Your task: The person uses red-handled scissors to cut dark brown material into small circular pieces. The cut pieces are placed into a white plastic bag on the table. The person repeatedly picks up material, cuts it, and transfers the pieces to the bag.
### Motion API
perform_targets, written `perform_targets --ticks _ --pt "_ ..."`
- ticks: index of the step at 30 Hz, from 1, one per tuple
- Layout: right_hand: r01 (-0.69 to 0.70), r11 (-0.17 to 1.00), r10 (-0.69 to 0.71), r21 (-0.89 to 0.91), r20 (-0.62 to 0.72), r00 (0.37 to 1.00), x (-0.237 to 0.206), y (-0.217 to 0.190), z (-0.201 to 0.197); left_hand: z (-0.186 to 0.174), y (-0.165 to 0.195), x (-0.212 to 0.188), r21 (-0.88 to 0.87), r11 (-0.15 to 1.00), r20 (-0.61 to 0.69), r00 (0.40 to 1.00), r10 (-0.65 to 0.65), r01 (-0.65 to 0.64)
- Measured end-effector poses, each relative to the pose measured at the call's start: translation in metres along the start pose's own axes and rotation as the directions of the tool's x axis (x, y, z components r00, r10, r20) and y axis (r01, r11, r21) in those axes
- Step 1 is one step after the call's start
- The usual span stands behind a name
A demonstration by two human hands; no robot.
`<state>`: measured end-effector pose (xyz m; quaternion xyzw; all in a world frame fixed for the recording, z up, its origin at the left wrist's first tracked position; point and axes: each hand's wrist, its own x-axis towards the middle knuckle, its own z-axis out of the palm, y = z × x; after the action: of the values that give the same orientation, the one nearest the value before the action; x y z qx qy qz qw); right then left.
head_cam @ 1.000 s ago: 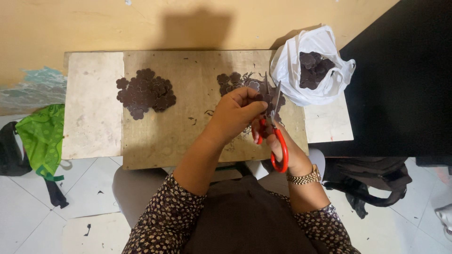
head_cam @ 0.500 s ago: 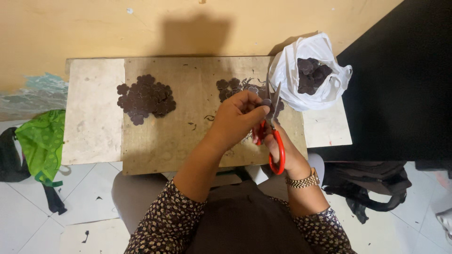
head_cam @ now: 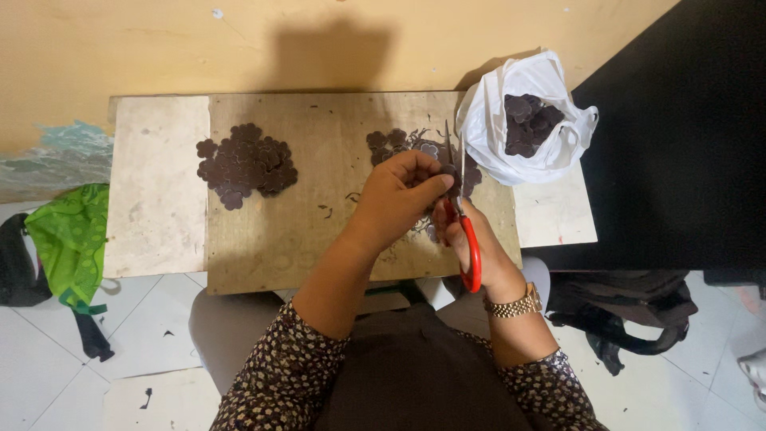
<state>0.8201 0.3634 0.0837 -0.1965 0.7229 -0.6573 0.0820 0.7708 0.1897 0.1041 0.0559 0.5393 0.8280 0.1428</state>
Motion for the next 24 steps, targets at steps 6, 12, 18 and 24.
perform_targets --ticks 6,12,18,24 --pt "-0.028 0.999 0.024 0.042 0.097 0.995 0.000 -0.013 -0.003 0.003 0.004 -0.002 0.018 0.999 0.002 1.000 0.028 -0.028" --pt "-0.041 0.998 0.036 0.038 0.122 0.992 0.002 -0.022 -0.002 0.000 0.006 -0.002 0.051 0.998 -0.009 0.999 0.030 -0.030" --pt "-0.058 0.998 0.056 0.034 0.060 0.997 0.003 -0.012 0.000 0.000 0.002 0.000 0.026 1.000 -0.032 0.999 0.016 -0.015" --pt "-0.083 0.995 0.082 0.056 0.011 0.997 0.001 -0.006 -0.001 -0.001 0.001 0.002 0.051 0.999 -0.053 0.999 0.010 -0.007"
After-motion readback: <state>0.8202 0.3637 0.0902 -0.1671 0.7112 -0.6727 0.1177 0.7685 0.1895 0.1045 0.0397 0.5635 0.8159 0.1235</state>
